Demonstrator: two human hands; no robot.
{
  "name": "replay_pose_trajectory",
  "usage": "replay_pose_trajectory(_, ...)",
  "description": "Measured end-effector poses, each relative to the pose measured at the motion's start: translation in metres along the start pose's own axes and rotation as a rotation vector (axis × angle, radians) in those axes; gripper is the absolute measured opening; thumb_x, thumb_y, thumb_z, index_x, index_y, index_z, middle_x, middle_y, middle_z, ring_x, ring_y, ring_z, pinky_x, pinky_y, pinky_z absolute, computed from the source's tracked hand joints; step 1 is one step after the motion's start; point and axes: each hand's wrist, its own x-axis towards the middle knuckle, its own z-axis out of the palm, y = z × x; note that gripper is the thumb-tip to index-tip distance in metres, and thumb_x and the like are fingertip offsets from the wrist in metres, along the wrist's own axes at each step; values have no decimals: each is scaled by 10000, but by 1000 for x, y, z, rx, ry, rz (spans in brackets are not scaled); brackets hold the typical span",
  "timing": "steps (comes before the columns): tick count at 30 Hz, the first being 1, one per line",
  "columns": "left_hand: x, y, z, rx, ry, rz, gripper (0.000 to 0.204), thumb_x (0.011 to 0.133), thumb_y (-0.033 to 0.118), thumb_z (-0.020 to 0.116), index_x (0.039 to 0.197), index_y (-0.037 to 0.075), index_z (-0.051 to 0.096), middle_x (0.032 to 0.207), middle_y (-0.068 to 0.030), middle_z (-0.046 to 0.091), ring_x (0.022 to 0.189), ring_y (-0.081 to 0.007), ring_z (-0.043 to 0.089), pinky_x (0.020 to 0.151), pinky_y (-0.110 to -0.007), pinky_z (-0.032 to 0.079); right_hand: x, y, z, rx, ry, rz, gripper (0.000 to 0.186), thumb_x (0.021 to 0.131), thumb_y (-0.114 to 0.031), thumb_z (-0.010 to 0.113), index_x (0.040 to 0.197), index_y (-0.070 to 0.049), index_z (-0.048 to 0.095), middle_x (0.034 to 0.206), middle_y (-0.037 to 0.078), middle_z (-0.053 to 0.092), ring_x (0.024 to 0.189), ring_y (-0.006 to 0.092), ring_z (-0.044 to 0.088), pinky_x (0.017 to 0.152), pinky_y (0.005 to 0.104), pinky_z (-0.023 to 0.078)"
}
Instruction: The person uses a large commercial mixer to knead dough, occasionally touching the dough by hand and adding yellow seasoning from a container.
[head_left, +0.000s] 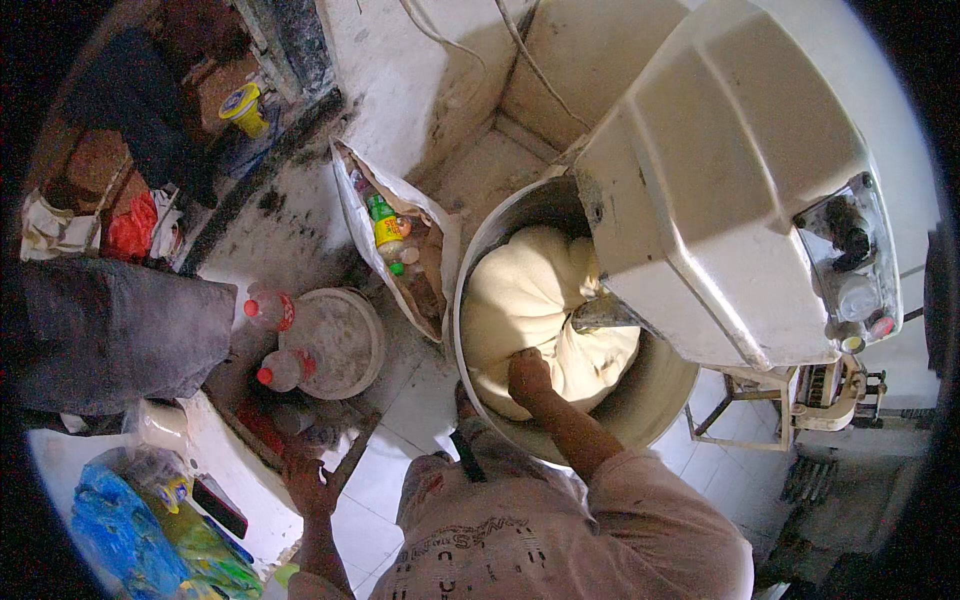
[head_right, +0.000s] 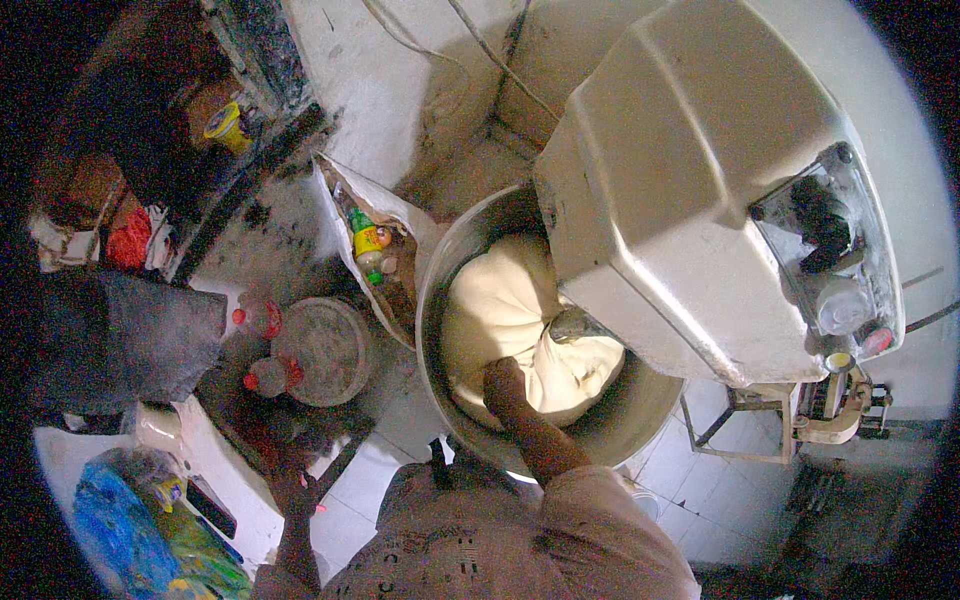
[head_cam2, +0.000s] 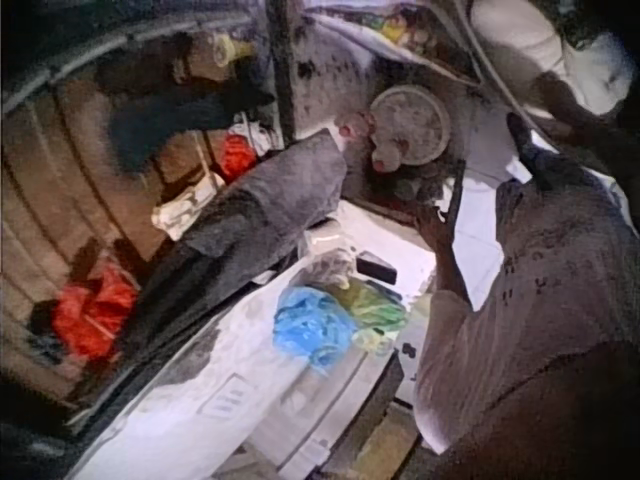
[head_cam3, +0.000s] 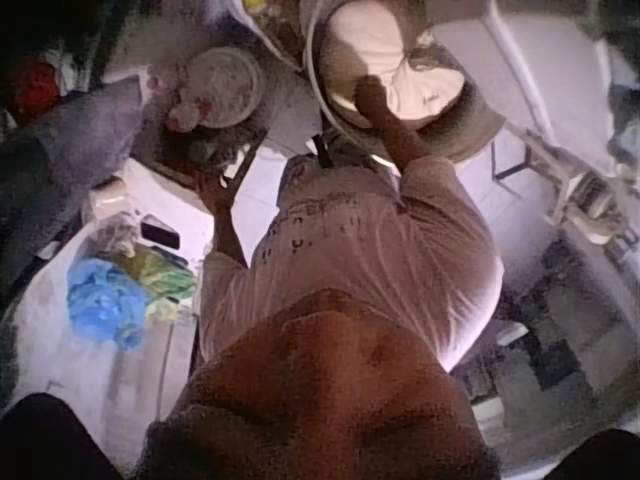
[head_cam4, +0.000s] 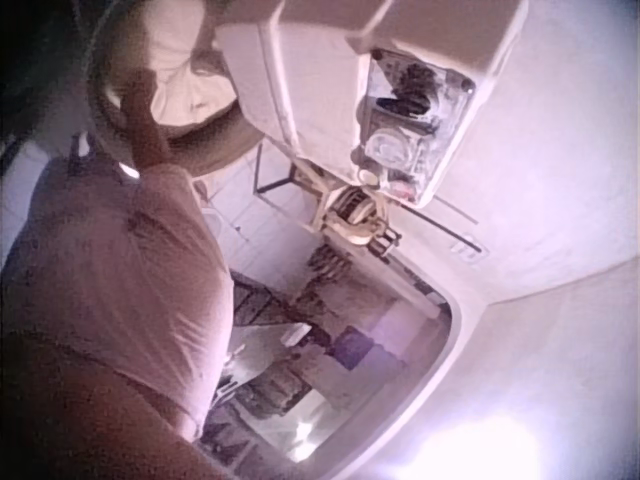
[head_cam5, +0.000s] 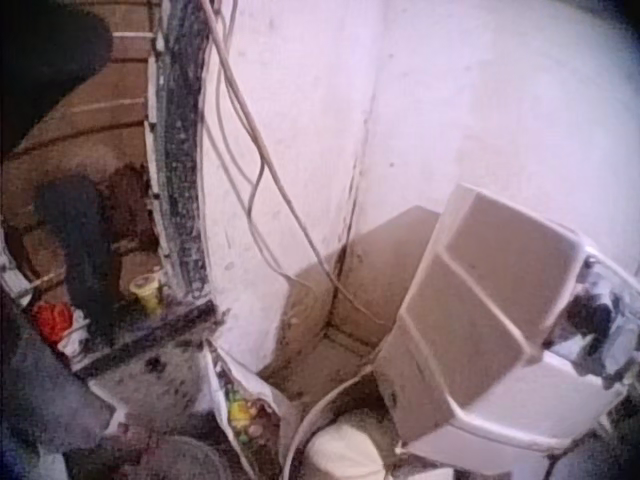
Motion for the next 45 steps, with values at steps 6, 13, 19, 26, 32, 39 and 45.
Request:
replay_pose_trajectory(6, -19, -23, 25, 42, -3, -34, 134, 635, 109, 572, 747, 36, 587, 898, -155, 580, 1012, -337, 485, 951, -484, 302, -40, 30, -12, 49, 64, -221, 229, 715, -190, 563, 884, -39, 600, 855, 165, 607, 791, 316, 590, 661, 419, 491)
replay_pose_trajectory(13, -25, -35, 48, 67, 31, -52, 132, 651, 126, 570, 746, 36, 586, 913, -170, 572, 1022, -323, 476, 923, -456, 314, -47, 46, -70, 98, -180, -74, 511, 803, -341, 532, 1234, -95, 413, 1079, 196, 551, 983, 338, 549, 799, 452, 447)
replay_pose_trajectory(19, -14, -6, 9, 47, -66, -121, 123, 675, 162, 578, 742, 59, 587, 899, -137, 579, 981, -303, 490, 896, -442, 329, 32, -17, -55, 42, 406, 69, 788, 728, -666, 436, 1372, -278, 201, 1428, 211, 12, 1263, 507, 2, 894, 724, 34)
replay_pose_trajectory(26, -3, -13, -9, 117, -255, -60, 187, 662, 253, 559, 720, 84, 614, 804, -103, 598, 968, -244, 506, 978, -431, 259, 19, -8, 12, -42, 584, -228, 429, 708, -398, 598, 1084, -207, 521, 1148, 112, 440, 1139, 318, 354, 859, 631, 241)
replay_pose_trajectory(32, -5, -6, -12, 160, -292, -102, 179, 641, 202, 571, 755, 68, 601, 786, -104, 586, 937, -249, 518, 950, -405, 309, 9, 18, 22, -199, 148, -404, 326, 702, -394, 598, 944, -176, 605, 1066, 109, 536, 1060, 304, 439, 800, 523, 333)
replay_pose_trajectory(39, -6, -5, -10, 145, -221, -43, 144, 652, 224, 561, 740, 123, 615, 766, -63, 592, 896, -239, 523, 912, -421, 317, -12, 67, 43, -495, -245, -590, 492, 679, -444, 613, 1114, -218, 564, 1010, 118, 598, 1039, 330, 500, 932, 514, 307)
replay_pose_trajectory(45, -13, -10, -16, 88, -167, -2, 237, 665, 229, 570, 859, 108, 635, 818, -89, 615, 897, -261, 538, 913, -421, 323, -35, -6, -85, 194, 221, -539, 334, 732, -267, 592, 942, -6, 592, 821, 194, 600, 729, 383, 572, 692, 443, 453)
